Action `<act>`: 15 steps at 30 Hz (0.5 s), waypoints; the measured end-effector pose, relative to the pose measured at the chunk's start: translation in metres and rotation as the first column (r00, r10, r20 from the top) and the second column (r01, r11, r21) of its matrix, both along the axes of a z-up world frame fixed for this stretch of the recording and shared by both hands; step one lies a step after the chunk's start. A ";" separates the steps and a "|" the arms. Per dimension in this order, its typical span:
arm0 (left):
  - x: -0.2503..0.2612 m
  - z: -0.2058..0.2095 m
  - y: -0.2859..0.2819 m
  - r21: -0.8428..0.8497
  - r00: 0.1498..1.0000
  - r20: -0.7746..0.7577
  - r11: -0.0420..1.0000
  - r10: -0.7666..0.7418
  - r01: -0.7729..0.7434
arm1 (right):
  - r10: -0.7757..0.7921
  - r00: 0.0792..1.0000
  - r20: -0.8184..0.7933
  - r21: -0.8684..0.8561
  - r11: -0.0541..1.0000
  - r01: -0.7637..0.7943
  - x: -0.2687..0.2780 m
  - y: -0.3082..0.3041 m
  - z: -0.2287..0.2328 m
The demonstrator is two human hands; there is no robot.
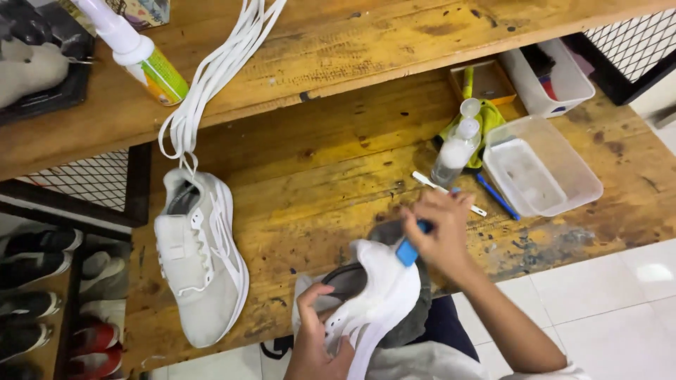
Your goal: The person is cleaning the interior of a white sneaker using a small brush and a cloth at a wooden workbench.
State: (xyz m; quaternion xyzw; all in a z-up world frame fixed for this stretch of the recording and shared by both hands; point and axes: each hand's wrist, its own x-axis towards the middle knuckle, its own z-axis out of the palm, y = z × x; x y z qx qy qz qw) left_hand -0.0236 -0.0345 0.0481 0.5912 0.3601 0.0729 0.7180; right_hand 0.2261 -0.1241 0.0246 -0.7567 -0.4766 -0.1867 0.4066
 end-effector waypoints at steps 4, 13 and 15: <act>0.002 0.001 0.000 -0.064 0.996 -0.087 0.998 0.021 -0.026 | 0.230 0.969 -0.091 0.026 0.973 -0.229 -0.020 -0.007 0.012; -0.006 -0.022 -0.002 0.153 0.995 0.096 0.987 0.040 -0.055 | 0.247 0.968 0.042 -0.035 0.969 -0.246 -0.026 -0.006 0.016; -0.004 0.003 -0.004 0.165 0.999 0.019 0.986 0.034 -0.037 | 0.250 0.965 0.081 -0.081 0.967 -0.243 -0.014 -0.003 0.009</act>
